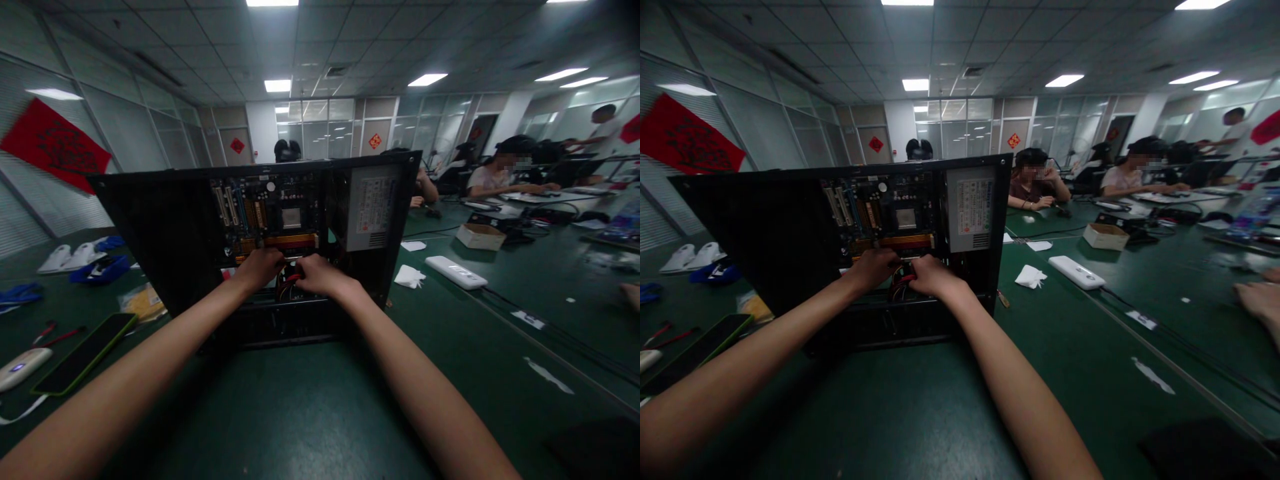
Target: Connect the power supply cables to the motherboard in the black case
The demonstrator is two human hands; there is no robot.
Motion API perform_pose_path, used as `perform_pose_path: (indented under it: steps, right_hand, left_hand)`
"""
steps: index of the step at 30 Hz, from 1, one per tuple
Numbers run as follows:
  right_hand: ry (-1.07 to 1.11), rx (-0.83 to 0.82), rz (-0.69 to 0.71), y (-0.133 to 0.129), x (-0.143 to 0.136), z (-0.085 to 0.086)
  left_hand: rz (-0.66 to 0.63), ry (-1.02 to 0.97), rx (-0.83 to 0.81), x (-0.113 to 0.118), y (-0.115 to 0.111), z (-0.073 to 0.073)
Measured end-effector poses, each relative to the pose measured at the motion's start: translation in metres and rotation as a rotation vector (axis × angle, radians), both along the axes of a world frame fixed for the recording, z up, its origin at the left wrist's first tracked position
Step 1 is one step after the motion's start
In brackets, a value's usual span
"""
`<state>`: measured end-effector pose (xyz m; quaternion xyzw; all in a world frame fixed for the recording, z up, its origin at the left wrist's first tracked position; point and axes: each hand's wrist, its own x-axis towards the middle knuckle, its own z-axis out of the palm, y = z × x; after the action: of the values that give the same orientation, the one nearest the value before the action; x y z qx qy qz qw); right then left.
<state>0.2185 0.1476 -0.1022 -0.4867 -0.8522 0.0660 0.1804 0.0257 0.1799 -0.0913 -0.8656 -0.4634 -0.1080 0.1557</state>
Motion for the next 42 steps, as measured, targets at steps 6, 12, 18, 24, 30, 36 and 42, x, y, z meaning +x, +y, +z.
perform_pose_path:
  steps: [6, 12, 18, 24, 30, 36, 42]
  right_hand:
    - [-0.016, 0.026, 0.000, -0.004, -0.003, 0.004]
    - [-0.037, 0.151, 0.028, -0.004, -0.005, 0.006]
    - [-0.059, 0.232, 0.029, 0.001, -0.005, 0.001]
    - [-0.009, 0.255, 0.027, 0.000, -0.004, 0.001]
    - [-0.053, 0.202, -0.030, 0.000, -0.008, 0.005]
    - [-0.104, 0.234, -0.049, -0.002, -0.011, 0.009]
    - [-0.141, 0.243, -0.089, -0.007, -0.012, 0.011]
  left_hand:
    - [0.007, 0.009, -0.009, 0.001, 0.001, 0.000]
    - [0.002, 0.014, -0.016, 0.004, -0.005, 0.004]
    - [0.007, 0.039, -0.031, 0.005, -0.008, 0.006]
    - [-0.015, -0.001, -0.047, 0.005, -0.007, 0.004]
    - [-0.057, -0.041, -0.040, -0.001, 0.003, -0.006]
    - [-0.061, -0.068, -0.039, -0.002, 0.002, -0.006]
    - [-0.001, -0.052, -0.063, 0.000, -0.002, -0.003]
